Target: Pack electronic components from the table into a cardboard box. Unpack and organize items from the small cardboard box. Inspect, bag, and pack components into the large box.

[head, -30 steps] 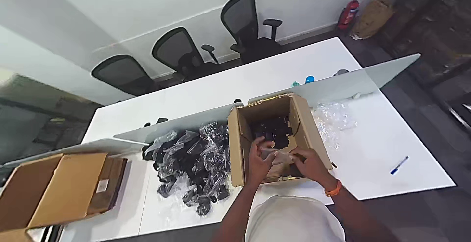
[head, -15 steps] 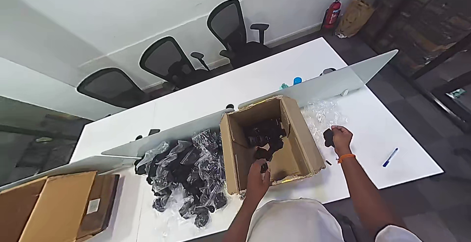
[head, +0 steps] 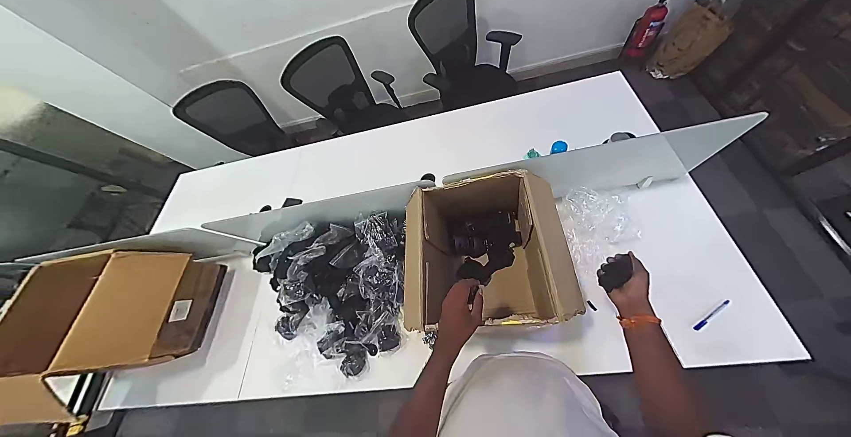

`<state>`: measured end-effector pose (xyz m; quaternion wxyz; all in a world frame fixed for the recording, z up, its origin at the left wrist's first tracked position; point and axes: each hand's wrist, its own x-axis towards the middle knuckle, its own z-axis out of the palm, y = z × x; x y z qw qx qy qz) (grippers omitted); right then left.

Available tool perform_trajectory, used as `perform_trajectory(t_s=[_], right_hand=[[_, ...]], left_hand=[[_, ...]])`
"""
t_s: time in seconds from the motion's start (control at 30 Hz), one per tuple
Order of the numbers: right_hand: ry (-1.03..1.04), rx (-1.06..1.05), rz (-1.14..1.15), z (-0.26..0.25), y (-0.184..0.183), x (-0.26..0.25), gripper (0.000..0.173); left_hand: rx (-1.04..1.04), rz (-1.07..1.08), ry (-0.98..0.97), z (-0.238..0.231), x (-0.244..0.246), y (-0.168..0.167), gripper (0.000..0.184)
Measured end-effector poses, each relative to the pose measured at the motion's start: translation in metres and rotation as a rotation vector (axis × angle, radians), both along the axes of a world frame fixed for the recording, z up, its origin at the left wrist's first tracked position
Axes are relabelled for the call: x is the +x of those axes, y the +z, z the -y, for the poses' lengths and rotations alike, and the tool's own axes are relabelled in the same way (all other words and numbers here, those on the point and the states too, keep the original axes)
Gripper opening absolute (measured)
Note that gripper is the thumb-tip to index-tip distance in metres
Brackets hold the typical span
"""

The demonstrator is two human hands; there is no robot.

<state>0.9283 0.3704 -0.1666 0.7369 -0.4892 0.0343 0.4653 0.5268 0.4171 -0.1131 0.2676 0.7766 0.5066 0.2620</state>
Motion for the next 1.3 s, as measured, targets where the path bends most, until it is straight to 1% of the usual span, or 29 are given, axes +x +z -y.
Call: perform_trajectory(t_s=[0.03,0.07,0.1,0.17,0.23,0.3,0.33,0.37,0.4,0.43,0.47,0.53,0.6,0.67,0.73,0.8,0.83,0.93,1.0,1.07,1.13,1.2,1.23,1.3], right_hand=[[0.05,0.117,-0.068,0.004,0.02,-0.004,0.05],[0.112,0.223,-0.09,0.005,0.04,-0.011,0.054],[0.183,0.301,-0.075,0.005,0.059,-0.02,0.057],[0.338,0.37,0.04,-0.003,0.093,-0.046,0.06],[0.455,0.32,0.231,-0.016,0.117,-0.079,0.06],[0.522,0.201,0.499,-0.03,0.125,-0.117,0.05],[0.54,0.135,0.613,-0.035,0.124,-0.137,0.05],[0.568,0.099,0.674,-0.04,0.121,-0.156,0.049],[0.621,0.078,0.688,-0.042,0.116,-0.173,0.049],[0.691,0.069,0.655,-0.044,0.11,-0.187,0.05],[0.769,0.085,0.586,-0.044,0.106,-0.198,0.052],[0.904,0.141,0.434,-0.04,0.103,-0.21,0.056],[1.025,0.211,0.34,-0.036,0.102,-0.209,0.056],[1.131,0.278,0.421,-0.031,0.098,-0.202,0.057],[1.196,0.33,0.512,-0.028,0.099,-0.195,0.067],[1.212,0.348,0.548,-0.025,0.096,-0.189,0.076],[1.22,0.346,0.571,-0.025,0.093,-0.186,0.077],[1.235,0.297,0.689,-0.023,0.084,-0.179,0.067],[1.217,0.261,0.728,-0.02,0.079,-0.178,0.06],[1.198,0.221,0.701,-0.015,0.075,-0.179,0.06],[1.193,0.206,0.658,-0.011,0.075,-0.181,0.069],[1.204,0.209,0.602,-0.01,0.079,-0.181,0.072],[1.199,0.215,0.575,-0.011,0.081,-0.181,0.07],[1.17,0.213,0.54,-0.017,0.082,-0.183,0.064]], left_hand=[[0.005,-0.001,-0.013,0.001,0.0,0.0,0.028],[0.002,0.002,-0.028,0.001,0.0,0.001,0.028],[-0.009,0.02,-0.051,0.002,-0.001,0.001,0.029],[-0.048,0.136,-0.113,0.001,-0.003,0.001,0.031],[-0.129,0.321,-0.196,0.001,-0.002,0.007,0.041],[-0.217,0.441,-0.268,0.001,0.005,0.022,0.061],[-0.265,0.475,-0.297,0.003,0.01,0.031,0.073],[-0.313,0.505,-0.314,0.003,0.015,0.039,0.086],[-0.343,0.533,-0.311,0.004,0.02,0.043,0.096],[-0.356,0.549,-0.278,0.003,0.023,0.044,0.099],[-0.352,0.554,-0.223,0.002,0.024,0.04,0.093],[-0.381,0.6,-0.082,0.002,0.018,0.029,0.07],[-0.523,0.72,0.022,0.002,0.01,0.027,0.051],[-0.622,0.827,0.046,0.001,0.004,0.029,0.036],[-0.661,0.861,0.013,-0.001,0.004,0.027,0.028],[-0.681,0.835,-0.016,-0.001,0.008,0.025,0.027],[-0.688,0.809,-0.018,-0.001,0.01,0.024,0.028],[-0.662,0.672,0.02,-0.001,0.013,0.023,0.032],[-0.622,0.521,0.036,-0.001,0.016,0.022,0.038],[-0.583,0.359,0.036,-0.002,0.018,0.021,0.045],[-0.554,0.225,0.033,-0.004,0.02,0.021,0.052],[-0.548,0.127,0.05,-0.005,0.022,0.018,0.059],[-0.553,0.111,0.058,-0.006,0.022,0.018,0.062],[-0.576,0.151,0.058,-0.009,0.019,0.025,0.062]])
